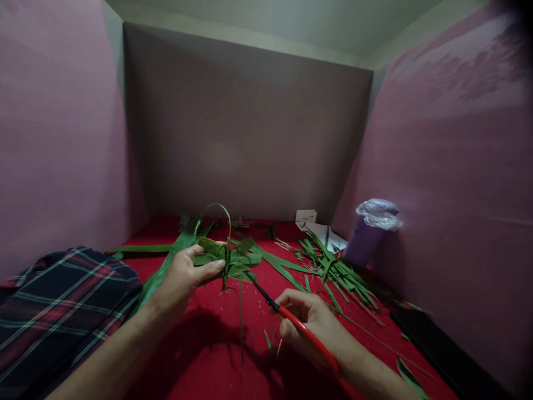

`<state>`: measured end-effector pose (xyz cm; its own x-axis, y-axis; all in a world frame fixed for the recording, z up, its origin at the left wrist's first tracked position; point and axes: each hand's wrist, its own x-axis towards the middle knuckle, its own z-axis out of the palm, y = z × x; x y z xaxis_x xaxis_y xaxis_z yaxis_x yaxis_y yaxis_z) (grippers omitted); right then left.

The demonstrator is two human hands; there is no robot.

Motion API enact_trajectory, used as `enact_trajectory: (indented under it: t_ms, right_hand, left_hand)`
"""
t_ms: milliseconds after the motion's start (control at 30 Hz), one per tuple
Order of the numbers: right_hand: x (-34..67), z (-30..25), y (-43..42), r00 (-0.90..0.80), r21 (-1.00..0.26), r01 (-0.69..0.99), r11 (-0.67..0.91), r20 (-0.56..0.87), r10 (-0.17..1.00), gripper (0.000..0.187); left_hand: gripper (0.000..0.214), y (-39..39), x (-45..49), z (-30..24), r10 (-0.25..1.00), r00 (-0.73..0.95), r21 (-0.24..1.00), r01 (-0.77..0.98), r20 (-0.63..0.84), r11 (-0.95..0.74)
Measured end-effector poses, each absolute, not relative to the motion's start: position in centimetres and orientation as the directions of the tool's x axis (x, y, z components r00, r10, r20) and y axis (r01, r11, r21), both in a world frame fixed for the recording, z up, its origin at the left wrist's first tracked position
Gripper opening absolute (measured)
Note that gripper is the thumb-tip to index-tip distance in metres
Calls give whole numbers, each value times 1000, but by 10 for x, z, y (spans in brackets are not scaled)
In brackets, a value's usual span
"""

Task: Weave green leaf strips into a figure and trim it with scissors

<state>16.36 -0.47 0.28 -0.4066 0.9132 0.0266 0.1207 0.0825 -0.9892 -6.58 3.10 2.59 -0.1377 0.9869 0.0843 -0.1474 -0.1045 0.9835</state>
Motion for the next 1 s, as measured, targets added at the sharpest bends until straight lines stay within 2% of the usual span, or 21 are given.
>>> enact_trajectory:
  t_ms: [467,633,1000]
  right_hand:
    - [165,0,-5,-417,-979,176,106,24,908,36]
    - [166,1,-7,-433,-979,164,121,38,901,36]
    - [167,4,-9,-449,-986,141,94,21,893,44]
  left_hand:
    - [40,26,-64,32,990,-94,983,-143,102,-114]
    - [45,27,-65,30,987,-131,987,-118,91,-107]
    - [46,29,-65,26,988,-106,989,-85,109,-118]
